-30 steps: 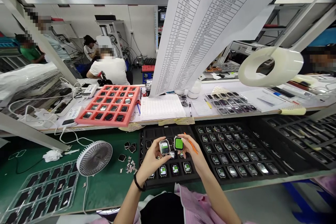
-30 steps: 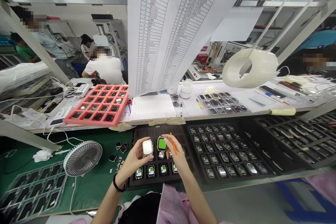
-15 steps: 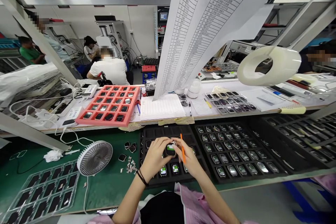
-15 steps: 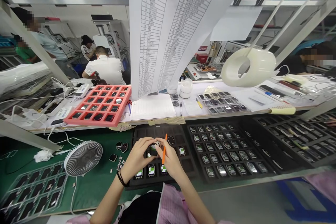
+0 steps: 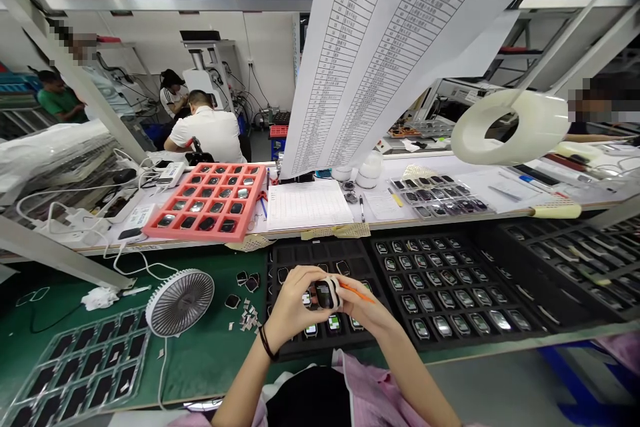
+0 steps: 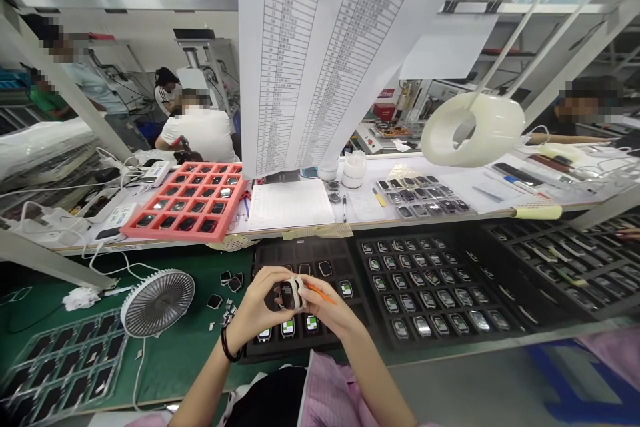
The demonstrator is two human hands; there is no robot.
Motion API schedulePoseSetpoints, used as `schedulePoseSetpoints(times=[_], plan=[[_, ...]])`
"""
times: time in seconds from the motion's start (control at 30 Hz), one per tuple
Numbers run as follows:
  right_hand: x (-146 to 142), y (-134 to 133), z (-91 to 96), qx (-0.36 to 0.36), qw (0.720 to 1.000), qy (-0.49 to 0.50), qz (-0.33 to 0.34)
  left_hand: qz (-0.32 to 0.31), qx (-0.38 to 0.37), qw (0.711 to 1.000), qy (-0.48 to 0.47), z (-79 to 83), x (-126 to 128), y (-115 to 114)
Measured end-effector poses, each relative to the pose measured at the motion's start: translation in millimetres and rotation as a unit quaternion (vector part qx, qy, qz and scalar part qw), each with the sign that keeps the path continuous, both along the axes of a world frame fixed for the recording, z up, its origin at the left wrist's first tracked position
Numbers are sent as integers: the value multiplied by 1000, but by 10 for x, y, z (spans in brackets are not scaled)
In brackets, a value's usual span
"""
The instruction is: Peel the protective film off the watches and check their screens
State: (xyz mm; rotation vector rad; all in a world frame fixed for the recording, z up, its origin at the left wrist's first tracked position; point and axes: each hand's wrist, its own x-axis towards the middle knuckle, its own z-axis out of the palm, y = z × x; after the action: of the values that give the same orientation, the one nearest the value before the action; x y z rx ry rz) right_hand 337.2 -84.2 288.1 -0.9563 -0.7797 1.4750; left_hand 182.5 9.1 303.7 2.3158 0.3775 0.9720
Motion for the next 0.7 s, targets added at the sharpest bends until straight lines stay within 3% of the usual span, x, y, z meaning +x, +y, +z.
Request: schedulePoseSetpoints(times=[0.23,0.7], plan=[[-50,7,69,32,999,-5,-25,6,18,1000,16,13,-8,4],[-150,42,181,26,999,-8,-40,6,24,1000,3,-21,10,0]])
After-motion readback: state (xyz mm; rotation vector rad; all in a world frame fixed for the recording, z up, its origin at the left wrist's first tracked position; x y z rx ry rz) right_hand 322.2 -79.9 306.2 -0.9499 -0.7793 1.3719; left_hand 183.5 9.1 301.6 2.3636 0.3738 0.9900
